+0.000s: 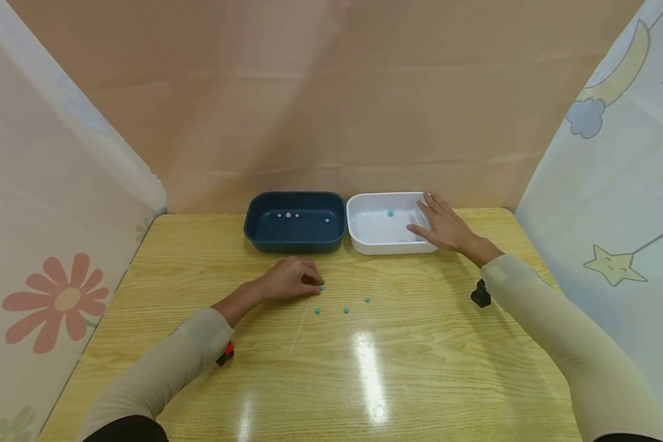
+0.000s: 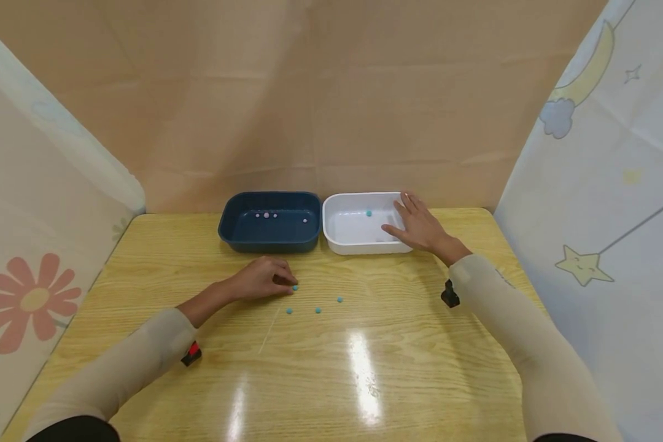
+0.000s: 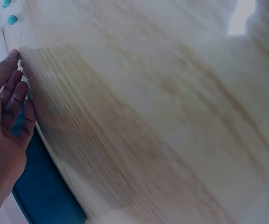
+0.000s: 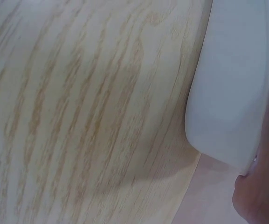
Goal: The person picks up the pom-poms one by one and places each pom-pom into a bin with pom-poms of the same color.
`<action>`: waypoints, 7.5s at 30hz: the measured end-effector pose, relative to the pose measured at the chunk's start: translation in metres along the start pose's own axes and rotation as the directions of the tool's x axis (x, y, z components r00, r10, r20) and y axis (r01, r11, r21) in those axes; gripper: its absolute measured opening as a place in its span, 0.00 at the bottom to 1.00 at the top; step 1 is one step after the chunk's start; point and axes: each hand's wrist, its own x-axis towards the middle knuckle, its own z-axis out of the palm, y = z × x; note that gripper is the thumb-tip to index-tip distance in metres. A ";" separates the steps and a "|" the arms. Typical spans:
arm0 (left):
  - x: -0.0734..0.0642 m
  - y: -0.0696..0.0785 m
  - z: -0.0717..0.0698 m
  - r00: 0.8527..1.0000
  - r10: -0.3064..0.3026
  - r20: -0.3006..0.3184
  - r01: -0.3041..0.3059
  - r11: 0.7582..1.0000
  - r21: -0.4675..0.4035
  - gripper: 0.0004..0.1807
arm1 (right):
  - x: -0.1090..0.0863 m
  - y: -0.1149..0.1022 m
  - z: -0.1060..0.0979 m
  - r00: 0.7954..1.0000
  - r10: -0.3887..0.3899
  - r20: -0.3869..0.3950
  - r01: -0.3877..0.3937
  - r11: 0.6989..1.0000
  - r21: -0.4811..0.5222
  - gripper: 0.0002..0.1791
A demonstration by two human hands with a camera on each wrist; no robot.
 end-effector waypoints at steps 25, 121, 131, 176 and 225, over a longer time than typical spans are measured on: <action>0.007 0.000 0.002 0.999 0.028 -0.021 -0.028 1.000 0.001 0.06 | -0.004 -0.005 0.003 1.000 0.012 -0.011 -0.012 1.000 -0.005 0.52; 0.146 0.005 -0.050 0.901 -0.213 -0.377 0.129 0.963 -0.236 0.10 | -0.002 0.001 0.006 1.000 0.024 -0.009 -0.025 0.999 -0.024 0.50; 0.162 0.004 -0.046 0.885 -0.294 -0.361 0.213 0.945 -0.248 0.11 | -0.001 0.002 0.005 1.000 0.025 -0.009 -0.025 0.999 -0.026 0.50; 0.161 0.004 -0.043 0.838 -0.400 -0.371 0.349 0.916 -0.199 0.12 | -0.003 0.001 0.005 1.000 0.027 -0.011 -0.028 0.999 -0.024 0.49; 0.094 0.035 -0.058 0.917 -0.102 -0.385 0.036 0.984 -0.175 0.08 | -0.003 -0.001 0.004 1.000 0.010 -0.027 -0.011 1.000 -0.011 0.49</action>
